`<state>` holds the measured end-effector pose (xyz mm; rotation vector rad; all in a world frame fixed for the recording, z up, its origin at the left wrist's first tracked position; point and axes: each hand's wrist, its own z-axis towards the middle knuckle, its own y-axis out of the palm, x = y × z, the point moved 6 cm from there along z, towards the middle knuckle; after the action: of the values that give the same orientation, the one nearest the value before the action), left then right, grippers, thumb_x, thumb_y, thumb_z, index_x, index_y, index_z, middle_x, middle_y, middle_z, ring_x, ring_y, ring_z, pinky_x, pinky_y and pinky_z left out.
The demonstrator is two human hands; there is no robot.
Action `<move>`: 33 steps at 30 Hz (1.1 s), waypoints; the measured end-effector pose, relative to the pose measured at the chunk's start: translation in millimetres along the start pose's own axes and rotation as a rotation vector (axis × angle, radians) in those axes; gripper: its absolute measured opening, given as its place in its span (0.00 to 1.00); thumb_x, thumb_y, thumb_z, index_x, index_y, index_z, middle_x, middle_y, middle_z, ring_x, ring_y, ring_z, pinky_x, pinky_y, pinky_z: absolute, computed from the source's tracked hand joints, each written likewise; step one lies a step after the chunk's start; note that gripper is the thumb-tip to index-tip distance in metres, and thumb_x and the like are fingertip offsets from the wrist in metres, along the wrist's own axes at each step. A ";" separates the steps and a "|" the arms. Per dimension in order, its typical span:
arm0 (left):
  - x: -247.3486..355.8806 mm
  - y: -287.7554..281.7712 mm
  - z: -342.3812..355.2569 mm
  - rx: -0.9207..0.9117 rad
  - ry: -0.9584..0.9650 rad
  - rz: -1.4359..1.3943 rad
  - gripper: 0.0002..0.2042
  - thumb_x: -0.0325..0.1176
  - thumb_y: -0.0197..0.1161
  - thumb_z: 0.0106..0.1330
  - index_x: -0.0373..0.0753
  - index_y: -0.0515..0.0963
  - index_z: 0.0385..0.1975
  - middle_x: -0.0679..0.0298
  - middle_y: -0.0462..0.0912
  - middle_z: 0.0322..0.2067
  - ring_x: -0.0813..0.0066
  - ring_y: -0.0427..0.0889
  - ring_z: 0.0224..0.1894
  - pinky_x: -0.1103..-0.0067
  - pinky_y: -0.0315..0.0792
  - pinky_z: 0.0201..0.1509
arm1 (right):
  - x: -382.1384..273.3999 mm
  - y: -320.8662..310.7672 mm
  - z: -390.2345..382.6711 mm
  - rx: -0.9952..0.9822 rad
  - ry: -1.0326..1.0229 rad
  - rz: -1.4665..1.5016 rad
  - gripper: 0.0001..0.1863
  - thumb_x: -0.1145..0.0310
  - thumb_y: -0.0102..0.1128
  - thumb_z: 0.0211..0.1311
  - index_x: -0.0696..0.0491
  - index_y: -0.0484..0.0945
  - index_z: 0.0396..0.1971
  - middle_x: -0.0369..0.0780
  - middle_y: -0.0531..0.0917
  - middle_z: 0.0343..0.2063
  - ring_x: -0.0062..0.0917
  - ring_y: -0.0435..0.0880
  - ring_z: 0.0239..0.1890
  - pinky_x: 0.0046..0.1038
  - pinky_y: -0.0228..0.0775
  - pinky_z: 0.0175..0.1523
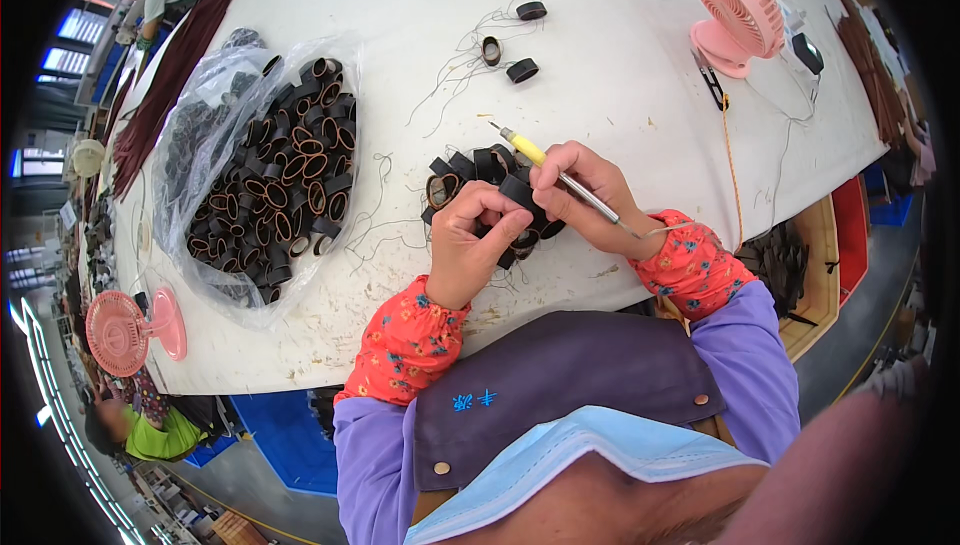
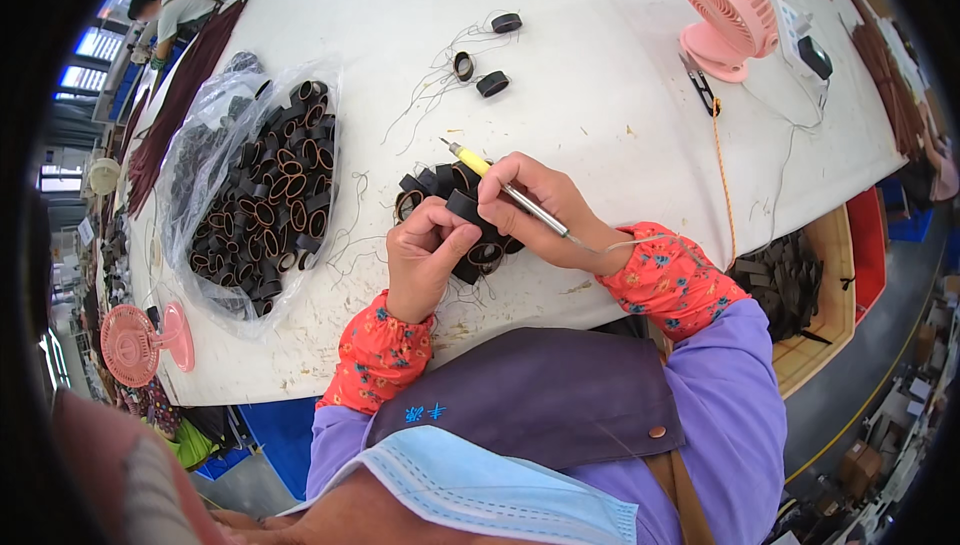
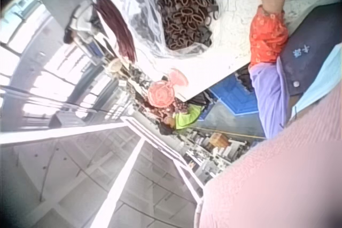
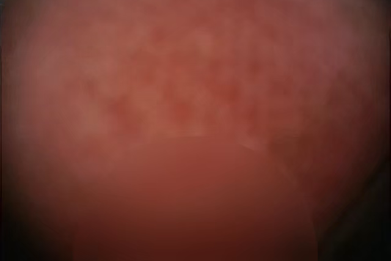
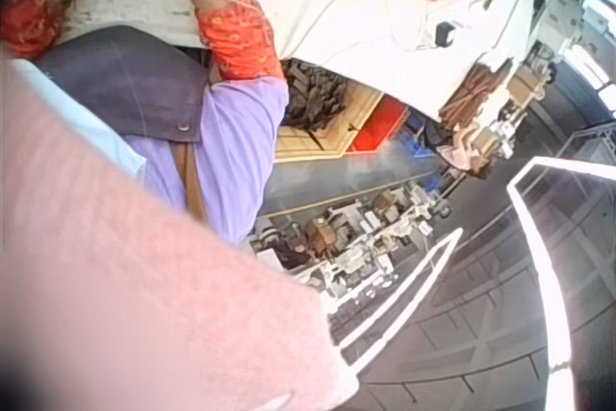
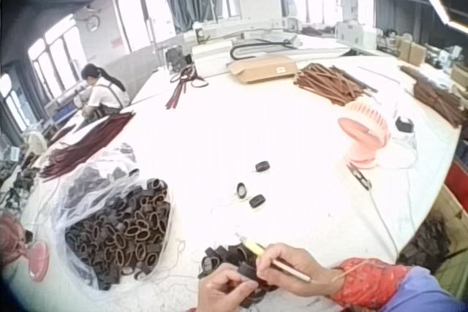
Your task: Applying a yellow finish or adhesive to the edges of small black leather loops using a precision applicator pen.
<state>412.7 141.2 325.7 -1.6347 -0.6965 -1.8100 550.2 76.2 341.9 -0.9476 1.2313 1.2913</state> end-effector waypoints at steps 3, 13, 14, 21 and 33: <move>4.8 0.1 1.0 0.002 0.034 0.041 0.03 0.24 0.65 0.55 0.38 0.77 0.26 0.70 0.73 0.26 0.87 0.64 0.24 0.87 0.60 0.28 | 1.0 -1.9 1.1 0.011 0.065 0.081 0.04 0.72 0.55 0.64 0.53 0.70 0.36 0.32 0.74 0.28 0.10 0.72 0.27 0.14 0.66 0.33; 8.4 5.4 1.0 0.030 0.084 -0.146 0.04 0.20 0.61 0.56 0.35 0.74 0.28 0.61 0.75 0.44 0.85 0.71 0.32 0.87 0.67 0.37 | 4.9 1.1 3.2 -0.043 0.154 0.372 0.08 0.68 0.54 0.65 0.53 0.67 0.39 0.34 0.74 0.31 0.14 0.75 0.31 0.16 0.68 0.37; 9.1 5.9 1.0 0.035 0.071 -0.196 0.04 0.19 0.61 0.57 0.34 0.73 0.28 0.61 0.75 0.44 0.86 0.70 0.31 0.87 0.67 0.37 | 3.5 0.1 4.2 -0.042 0.120 0.337 0.08 0.68 0.53 0.66 0.54 0.68 0.40 0.35 0.75 0.32 0.15 0.76 0.32 0.17 0.68 0.39; 3.9 -10.9 1.0 0.183 -0.002 -0.141 0.03 0.19 0.59 0.59 0.33 0.73 0.29 0.63 0.75 0.41 0.89 0.67 0.27 0.88 0.65 0.32 | -21.0 -12.3 3.8 0.140 -0.125 -0.016 0.10 0.68 0.46 0.69 0.57 0.70 0.44 0.38 0.78 0.30 0.18 0.77 0.33 0.23 0.68 0.50; 6.9 -11.8 1.3 0.222 0.012 -0.123 0.03 0.19 0.59 0.59 0.33 0.73 0.28 0.64 0.76 0.39 0.89 0.66 0.26 0.89 0.64 0.31 | -20.9 -11.1 -0.8 -0.015 -0.211 0.020 0.11 0.68 0.43 0.71 0.59 0.72 0.40 0.35 0.76 0.20 0.18 0.77 0.26 0.24 0.69 0.46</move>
<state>404.5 149.7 332.8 -1.4621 -0.9744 -1.7541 563.6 70.9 360.7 -0.7893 1.0713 1.3804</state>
